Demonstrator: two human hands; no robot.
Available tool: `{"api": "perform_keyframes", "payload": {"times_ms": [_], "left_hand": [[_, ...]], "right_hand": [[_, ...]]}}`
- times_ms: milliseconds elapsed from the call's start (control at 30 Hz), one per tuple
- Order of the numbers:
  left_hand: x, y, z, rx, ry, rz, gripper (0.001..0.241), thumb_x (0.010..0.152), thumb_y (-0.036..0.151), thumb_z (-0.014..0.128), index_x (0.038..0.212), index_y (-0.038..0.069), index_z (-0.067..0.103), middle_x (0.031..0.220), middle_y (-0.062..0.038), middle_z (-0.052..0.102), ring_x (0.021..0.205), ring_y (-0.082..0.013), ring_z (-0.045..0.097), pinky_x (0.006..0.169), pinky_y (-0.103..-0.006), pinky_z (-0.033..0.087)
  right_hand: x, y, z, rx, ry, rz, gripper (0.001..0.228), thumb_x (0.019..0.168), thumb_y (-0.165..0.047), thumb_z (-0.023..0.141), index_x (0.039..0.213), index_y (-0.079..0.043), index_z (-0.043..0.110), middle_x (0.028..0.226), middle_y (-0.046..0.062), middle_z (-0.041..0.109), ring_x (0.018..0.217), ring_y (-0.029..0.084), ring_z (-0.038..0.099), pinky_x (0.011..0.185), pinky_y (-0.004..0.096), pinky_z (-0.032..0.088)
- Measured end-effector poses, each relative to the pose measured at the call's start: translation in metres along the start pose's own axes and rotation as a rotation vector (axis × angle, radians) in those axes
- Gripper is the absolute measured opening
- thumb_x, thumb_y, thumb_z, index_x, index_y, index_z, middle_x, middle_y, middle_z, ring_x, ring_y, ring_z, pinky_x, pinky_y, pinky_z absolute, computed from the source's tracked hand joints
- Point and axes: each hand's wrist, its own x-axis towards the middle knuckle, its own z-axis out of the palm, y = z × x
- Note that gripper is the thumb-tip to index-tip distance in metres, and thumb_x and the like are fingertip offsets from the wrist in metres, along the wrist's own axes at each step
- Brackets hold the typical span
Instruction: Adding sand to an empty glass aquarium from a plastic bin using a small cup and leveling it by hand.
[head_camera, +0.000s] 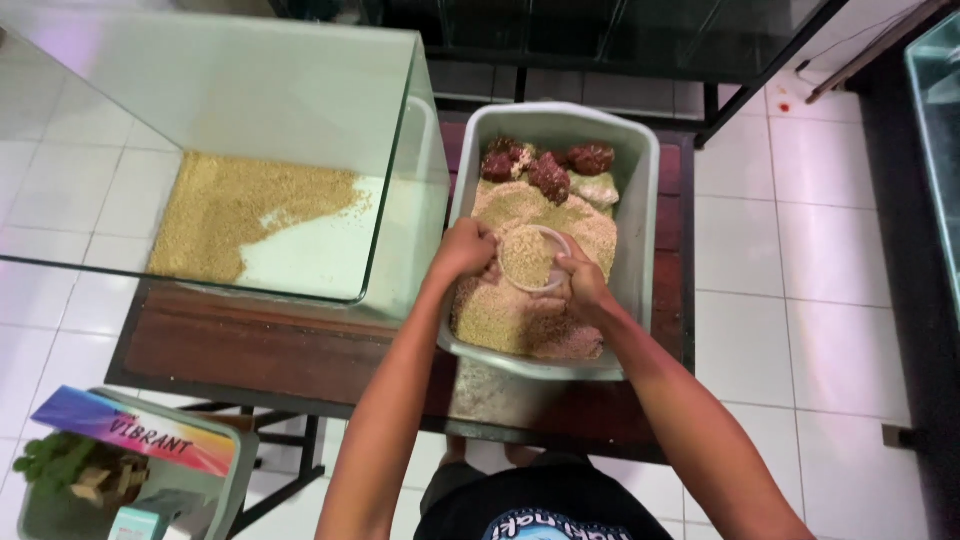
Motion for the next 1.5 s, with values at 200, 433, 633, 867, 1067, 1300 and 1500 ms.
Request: {"api": "perform_keyframes", "payload": {"times_ms": [200,433,633,867,1067,1300,1500], "left_hand": [[0.041,-0.015,0.003,-0.002,0.017,0.017,0.034,0.103,0.025,0.065,0.125,0.005,0.081,0.083,-0.016,0.083,0.074,-0.0290,0.084,0.077,-0.0451,0.068],[0.033,0.020,-0.011,-0.124,0.115,0.144,0.026,0.103,0.019,0.063,0.104,0.005,0.084,0.076,-0.017,0.081,0.062,-0.0285,0.081,0.069,-0.0424,0.067],[-0.014,0.071,-0.040,-0.191,0.251,0.262,0.032,0.098,0.025,0.065,0.119,0.014,0.086,0.108,-0.019,0.085,0.110,-0.0385,0.081,0.094,-0.0519,0.065],[-0.047,0.090,-0.067,-0.583,0.292,0.366,0.045,0.102,0.016,0.056,0.138,-0.006,0.073,0.111,-0.029,0.075,0.081,-0.0349,0.077,0.060,-0.0428,0.066],[-0.120,0.076,-0.127,-0.603,0.315,0.466,0.052,0.106,0.012,0.051,0.152,-0.010,0.061,0.132,-0.031,0.072,0.088,-0.0329,0.075,0.064,-0.0454,0.068],[-0.123,0.006,-0.188,-0.727,0.356,0.554,0.052,0.104,0.002,0.051,0.150,-0.021,0.054,0.108,-0.022,0.066,0.053,-0.0218,0.072,0.051,-0.0343,0.064],[-0.131,-0.032,-0.249,-0.763,0.365,0.533,0.051,0.103,0.002,0.058,0.149,-0.019,0.055,0.113,-0.022,0.064,0.063,-0.0207,0.071,0.052,-0.0376,0.069]], "right_hand": [[-0.047,-0.075,0.039,-0.031,-0.104,0.045,0.072,0.101,-0.010,0.055,0.167,-0.035,0.044,0.098,0.002,0.030,0.075,0.030,0.068,0.084,0.068,0.070],[-0.056,-0.105,0.038,0.030,-0.224,-0.075,0.089,0.090,0.001,0.069,0.169,-0.028,0.039,0.172,0.014,0.028,0.103,0.044,0.078,0.094,0.049,0.070],[-0.043,-0.128,0.047,0.048,-0.286,-0.307,0.092,0.088,0.007,0.075,0.168,-0.022,0.041,0.170,0.011,0.038,0.109,0.037,0.078,0.093,0.050,0.072],[-0.072,-0.171,0.097,0.063,-0.296,-0.455,0.095,0.087,0.006,0.080,0.170,-0.019,0.039,0.152,0.011,0.052,0.098,0.037,0.081,0.084,0.041,0.074],[-0.095,-0.181,0.159,-0.044,-0.285,-0.534,0.099,0.087,0.004,0.085,0.170,-0.019,0.036,0.143,0.018,0.055,0.097,0.029,0.074,0.073,0.040,0.067],[-0.100,-0.168,0.240,-0.174,-0.281,-0.478,0.117,0.079,0.010,0.090,0.174,-0.020,0.028,0.163,0.018,0.044,0.114,0.038,0.073,0.090,0.059,0.069],[-0.104,-0.180,0.317,-0.437,-0.277,-0.418,0.137,0.069,0.007,0.099,0.177,-0.013,0.016,0.167,0.033,0.038,0.124,0.049,0.070,0.095,0.061,0.067]]}}
